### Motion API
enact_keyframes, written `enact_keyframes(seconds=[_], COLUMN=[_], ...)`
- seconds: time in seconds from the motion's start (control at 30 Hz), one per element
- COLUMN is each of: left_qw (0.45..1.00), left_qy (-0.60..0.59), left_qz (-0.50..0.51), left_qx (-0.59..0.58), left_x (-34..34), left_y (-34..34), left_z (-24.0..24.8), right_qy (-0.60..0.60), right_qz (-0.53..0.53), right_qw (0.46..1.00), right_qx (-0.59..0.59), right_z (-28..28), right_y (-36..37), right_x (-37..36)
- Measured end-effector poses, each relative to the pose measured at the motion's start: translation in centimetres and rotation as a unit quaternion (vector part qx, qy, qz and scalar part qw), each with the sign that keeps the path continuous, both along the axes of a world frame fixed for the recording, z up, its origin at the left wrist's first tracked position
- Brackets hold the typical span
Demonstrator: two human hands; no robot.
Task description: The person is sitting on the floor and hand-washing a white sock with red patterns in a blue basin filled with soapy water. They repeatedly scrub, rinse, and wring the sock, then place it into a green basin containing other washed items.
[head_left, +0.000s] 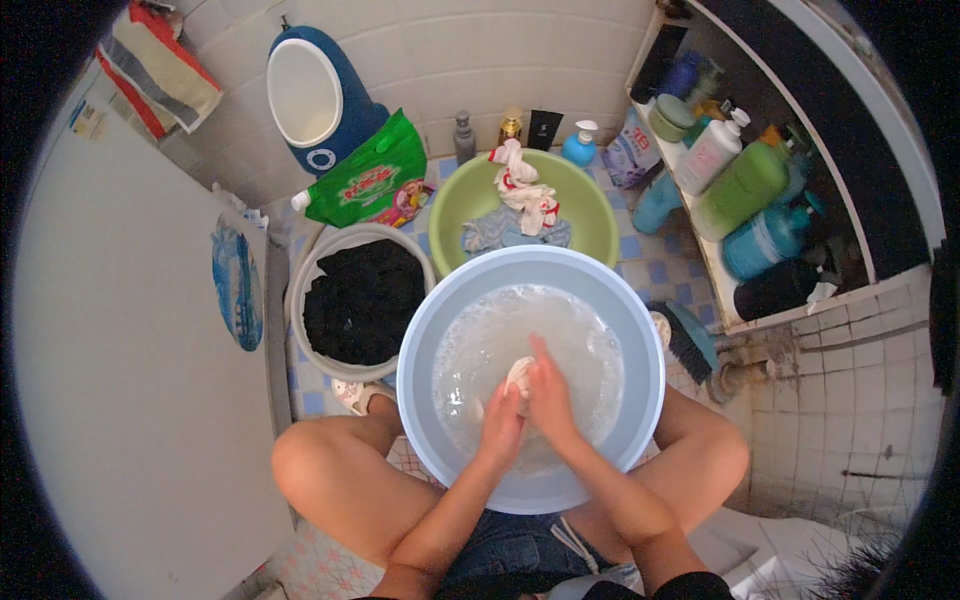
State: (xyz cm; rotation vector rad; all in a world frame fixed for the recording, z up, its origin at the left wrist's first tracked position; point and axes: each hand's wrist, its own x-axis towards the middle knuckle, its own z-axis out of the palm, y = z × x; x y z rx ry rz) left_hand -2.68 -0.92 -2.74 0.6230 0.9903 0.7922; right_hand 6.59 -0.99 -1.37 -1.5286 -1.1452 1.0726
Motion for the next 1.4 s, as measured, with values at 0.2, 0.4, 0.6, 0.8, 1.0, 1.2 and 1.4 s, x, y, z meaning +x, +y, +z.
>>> enact_keyframes(seconds=[0.2,0.4,0.6,0.8,1.0,1.2,1.4], left_qw=[0.989,0.997,0.992,0.993,0.976,0.994,0.990], left_qy=[-0.107,-0.064,-0.050,-0.080,-0.098,0.004,-0.007], left_qz=[0.105,0.043,0.112,0.080,0.191,0.007,0.051], left_qx=[-0.018,-0.006,-0.015,0.013,0.031,0.108,0.133], left_x=[-1.6,-0.3,-1.3,0.4,-1.1,-0.9,-1.4], left_y=[2.3,-0.1,2.3,-0.6,3.0,0.7,2.6], left_z=[0.5,-0.9,0.7,-1.2,0.5,-0.9,2.2], right_qy=[-0.074,0.021,-0.075,-0.045,-0.057,-0.034,-0.093], right_qz=[0.094,-0.039,0.070,-0.055,0.038,-0.079,-0.018], right_qw=[0.988,0.999,0.991,0.997,0.996,0.993,0.994], right_qx=[0.094,-0.021,0.085,-0.007,0.059,-0.086,-0.055], right_z=[1.8,-0.9,1.9,1.3,2.4,-0.8,2.4], right_y=[-2.4,1.1,-2.3,1.5,-1.5,2.2,1.8], right_x=[-4.1,0.9,-3.9,0.8,-4.0,2.7,4.7])
